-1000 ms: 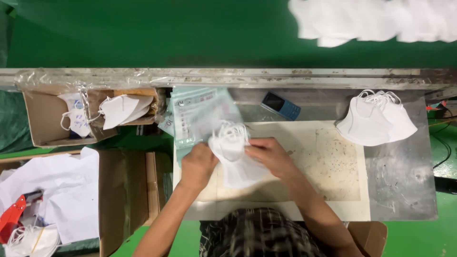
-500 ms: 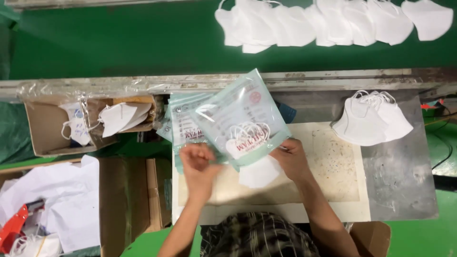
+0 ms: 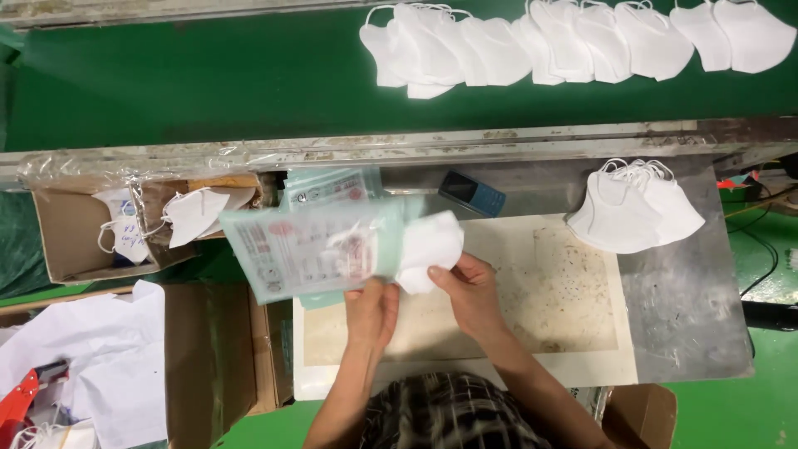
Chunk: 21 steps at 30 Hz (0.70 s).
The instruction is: Placing white protective face masks into individual plastic sleeves and stacking them.
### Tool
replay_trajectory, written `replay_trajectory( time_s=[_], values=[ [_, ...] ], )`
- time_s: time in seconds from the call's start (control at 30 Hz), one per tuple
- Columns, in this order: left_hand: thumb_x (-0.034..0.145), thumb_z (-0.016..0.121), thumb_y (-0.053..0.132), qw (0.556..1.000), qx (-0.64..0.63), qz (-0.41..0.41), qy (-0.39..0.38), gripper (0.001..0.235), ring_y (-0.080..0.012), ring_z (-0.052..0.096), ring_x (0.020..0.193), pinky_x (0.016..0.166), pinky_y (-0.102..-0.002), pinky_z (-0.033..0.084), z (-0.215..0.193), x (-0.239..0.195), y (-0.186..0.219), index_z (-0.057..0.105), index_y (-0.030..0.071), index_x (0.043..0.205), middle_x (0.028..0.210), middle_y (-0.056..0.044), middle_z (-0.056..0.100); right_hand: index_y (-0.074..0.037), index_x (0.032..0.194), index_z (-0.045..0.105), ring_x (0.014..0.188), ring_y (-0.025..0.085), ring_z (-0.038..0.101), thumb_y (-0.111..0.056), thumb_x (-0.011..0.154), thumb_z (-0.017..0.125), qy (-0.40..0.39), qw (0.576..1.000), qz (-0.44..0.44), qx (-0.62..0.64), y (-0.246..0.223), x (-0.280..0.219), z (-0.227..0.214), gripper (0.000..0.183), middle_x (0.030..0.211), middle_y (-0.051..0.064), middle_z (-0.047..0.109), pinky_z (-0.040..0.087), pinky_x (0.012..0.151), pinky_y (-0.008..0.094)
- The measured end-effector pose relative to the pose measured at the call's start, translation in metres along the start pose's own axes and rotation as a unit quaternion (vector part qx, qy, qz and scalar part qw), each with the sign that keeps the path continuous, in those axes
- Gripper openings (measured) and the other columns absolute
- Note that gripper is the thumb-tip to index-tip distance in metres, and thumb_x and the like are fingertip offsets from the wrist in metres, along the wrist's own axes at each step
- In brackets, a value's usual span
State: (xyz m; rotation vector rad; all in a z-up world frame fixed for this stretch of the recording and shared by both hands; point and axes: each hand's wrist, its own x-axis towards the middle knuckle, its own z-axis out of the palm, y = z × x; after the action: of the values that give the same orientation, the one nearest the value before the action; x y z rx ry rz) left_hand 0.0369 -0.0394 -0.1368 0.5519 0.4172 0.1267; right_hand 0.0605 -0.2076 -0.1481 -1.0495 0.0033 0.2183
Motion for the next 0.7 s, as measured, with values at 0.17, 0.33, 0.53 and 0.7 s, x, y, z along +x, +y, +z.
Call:
replay_trajectory(
  time_s=[0.17, 0.33, 0.53, 0.7],
  values=[
    [0.092, 0.064, 0.004, 0.971, 0.16, -0.104, -0.143, 0.028, -0.0243, 0.062, 0.111, 0.099, -0.039, 0.051, -0.057, -0.01, -0.063, 0.062, -0.003, 0.119, 0.119, -0.014, 0.067, -0.004, 0.121, 0.07, 0.091, 0.014, 0.066, -0.004, 0.091, 0.069, -0.103, 0.966, -0.058, -0.231, -0.012, 0.016, -0.02, 0.03, 0.109, 0.005, 0.072, 0.056, 0.078, 0.032],
    [0.089, 0.081, 0.022, 0.685, 0.583, -0.119, -0.42, 0.024, -0.0214, 0.078, 0.08, 0.079, -0.035, 0.061, 0.104, -0.08, 0.088, 0.079, 0.004, 0.104, 0.094, -0.01, 0.081, -0.003, 0.113, 0.072, 0.073, 0.01, 0.063, -0.002, 0.083, 0.07, -0.138, 0.905, -0.04, -0.401, -0.106, 0.007, 0.01, 0.03, 0.089, 0.005, 0.073, 0.053, 0.06, 0.029],
    [0.091, 0.078, 0.023, 0.62, 0.683, 0.244, -0.3, 0.024, -0.0208, 0.073, 0.071, 0.06, -0.034, 0.059, 0.075, -0.054, 0.093, 0.075, 0.006, 0.107, 0.094, -0.009, 0.076, -0.004, 0.098, 0.07, 0.094, 0.019, 0.067, -0.005, 0.087, 0.068, -0.324, 0.828, -0.161, -0.429, -0.092, -0.003, 0.013, 0.011, 0.105, 0.009, 0.067, 0.055, 0.077, 0.033],
    [0.088, 0.079, 0.015, 0.738, 0.659, 0.108, -0.096, 0.016, -0.0133, 0.064, 0.059, 0.052, -0.028, 0.05, 0.062, -0.056, 0.1, 0.078, 0.005, 0.101, 0.076, -0.007, 0.078, -0.008, 0.134, 0.049, 0.11, 0.02, 0.061, -0.016, 0.086, 0.064, -0.344, 0.913, -0.018, -0.217, -0.139, 0.006, 0.04, 0.051, 0.13, 0.006, 0.059, 0.058, 0.081, 0.034]
  ],
)
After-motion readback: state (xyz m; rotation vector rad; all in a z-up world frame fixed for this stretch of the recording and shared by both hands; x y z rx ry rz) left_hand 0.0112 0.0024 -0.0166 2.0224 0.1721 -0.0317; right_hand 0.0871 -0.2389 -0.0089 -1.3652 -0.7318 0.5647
